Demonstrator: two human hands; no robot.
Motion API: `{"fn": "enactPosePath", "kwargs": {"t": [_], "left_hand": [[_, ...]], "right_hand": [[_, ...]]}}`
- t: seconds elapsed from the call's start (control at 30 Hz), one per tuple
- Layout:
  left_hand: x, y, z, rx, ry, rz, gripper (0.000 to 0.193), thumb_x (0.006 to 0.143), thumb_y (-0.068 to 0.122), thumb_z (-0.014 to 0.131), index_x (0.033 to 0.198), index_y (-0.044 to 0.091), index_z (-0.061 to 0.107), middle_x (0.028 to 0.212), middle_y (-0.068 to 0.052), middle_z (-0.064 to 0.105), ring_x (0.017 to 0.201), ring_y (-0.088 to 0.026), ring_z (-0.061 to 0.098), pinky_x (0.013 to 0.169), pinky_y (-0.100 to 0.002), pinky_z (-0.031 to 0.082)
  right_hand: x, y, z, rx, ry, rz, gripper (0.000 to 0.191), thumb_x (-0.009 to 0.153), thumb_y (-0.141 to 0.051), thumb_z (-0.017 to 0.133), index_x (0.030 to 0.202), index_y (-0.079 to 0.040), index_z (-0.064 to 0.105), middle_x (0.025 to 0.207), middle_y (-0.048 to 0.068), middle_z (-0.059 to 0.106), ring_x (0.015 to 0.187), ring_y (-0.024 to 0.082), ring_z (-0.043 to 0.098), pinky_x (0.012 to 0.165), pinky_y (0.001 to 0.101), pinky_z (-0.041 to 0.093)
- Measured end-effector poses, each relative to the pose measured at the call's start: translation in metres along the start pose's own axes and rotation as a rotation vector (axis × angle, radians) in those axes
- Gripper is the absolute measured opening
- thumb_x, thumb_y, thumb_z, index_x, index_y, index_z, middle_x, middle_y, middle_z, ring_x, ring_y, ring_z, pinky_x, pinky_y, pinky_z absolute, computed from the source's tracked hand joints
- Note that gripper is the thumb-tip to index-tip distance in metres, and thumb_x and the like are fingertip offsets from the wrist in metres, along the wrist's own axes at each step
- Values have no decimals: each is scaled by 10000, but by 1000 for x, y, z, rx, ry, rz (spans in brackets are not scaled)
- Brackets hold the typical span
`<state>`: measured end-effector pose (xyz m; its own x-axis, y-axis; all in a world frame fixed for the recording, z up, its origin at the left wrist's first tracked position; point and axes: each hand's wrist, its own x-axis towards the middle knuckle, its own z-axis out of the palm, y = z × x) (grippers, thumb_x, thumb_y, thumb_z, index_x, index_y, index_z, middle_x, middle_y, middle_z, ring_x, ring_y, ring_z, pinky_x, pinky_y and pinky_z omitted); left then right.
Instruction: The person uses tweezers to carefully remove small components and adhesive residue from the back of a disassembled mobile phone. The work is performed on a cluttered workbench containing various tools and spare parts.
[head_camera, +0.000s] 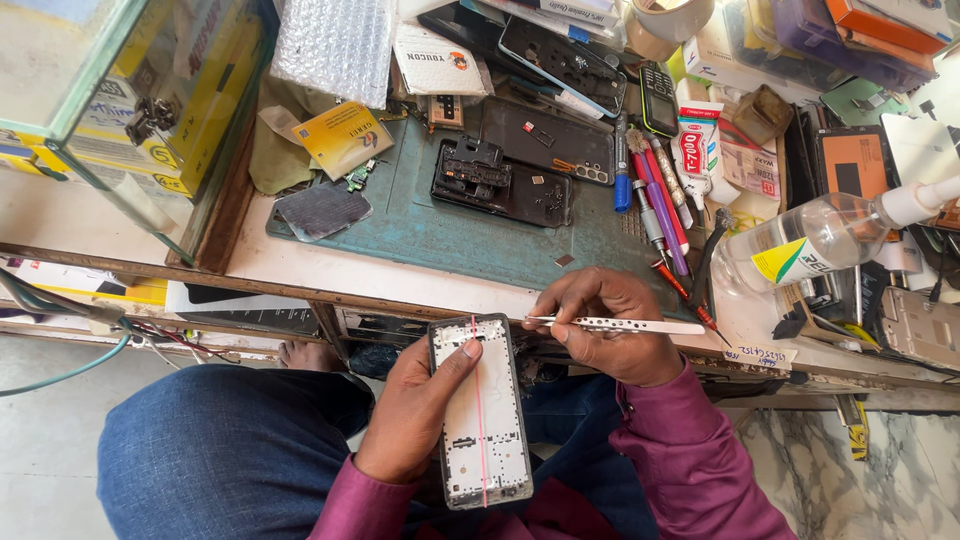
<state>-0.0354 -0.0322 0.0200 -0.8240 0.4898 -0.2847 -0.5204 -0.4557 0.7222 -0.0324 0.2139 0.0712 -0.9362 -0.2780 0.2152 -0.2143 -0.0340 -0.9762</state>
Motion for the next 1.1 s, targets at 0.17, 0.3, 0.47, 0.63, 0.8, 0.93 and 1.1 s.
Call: {"fn": "enactPosePath", "kwargs": {"t": [0.17,0.3,0.47,0.63,0.8,0.93,1.1], "left_hand": [[-2,6,-4,16,-8,14,301,985,207,628,1161,-29,692,893,-46,726,734,-80,648,645,-242,535],[-4,7,-4,32,4,14,297,976,204,629,1152,-26,691,891,-46,735,728,-79,651,637,-241,536],[-2,3,-4,68,15,5,294,980,209,631,1145,-24,701,877,-47,731,719,-85,653,634,-242,536],[0,-5,-5,-40,-23,-28,296,993,221,602,1140,-19,696,886,-41,733,721,-83,656,637,-240,537],[1,-11,-2,-7,-37,-50,282,996,211,607,1133,-15,705,881,-39,732,717,-79,656,640,-239,540],[0,-12,2,20,-98,-31,263,1008,183,614,1156,-19,694,904,-33,725,742,-65,643,661,-230,538],[-1,-9,4,33,-92,-51,273,1006,187,606,1183,-10,676,910,-33,722,742,-56,636,662,-220,531]], "right_hand": [[-1,1,0,45,-9,46,115,955,-36,700,994,-27,593,1138,229,740,1078,263,747,1004,445,611],[-3,2,0,81,-64,15,113,999,-70,679,1030,-18,585,1175,261,748,1100,274,747,1018,455,619],[-3,3,-2,27,65,44,328,1034,-284,658,1076,36,601,1155,291,729,1051,340,763,874,438,632],[-7,12,-2,176,41,-63,725,1056,-633,432,1131,53,655,1047,259,753,932,315,786,830,420,657],[-9,13,6,260,110,-93,733,1097,-623,425,1085,43,732,1015,110,759,830,125,723,714,230,578],[3,1,14,-252,84,-74,290,1073,-283,671,1090,5,693,1023,106,715,839,144,697,739,284,572],[11,-19,20,-290,23,37,289,977,-152,687,1222,0,673,1110,100,767,926,146,718,763,293,597]]}}
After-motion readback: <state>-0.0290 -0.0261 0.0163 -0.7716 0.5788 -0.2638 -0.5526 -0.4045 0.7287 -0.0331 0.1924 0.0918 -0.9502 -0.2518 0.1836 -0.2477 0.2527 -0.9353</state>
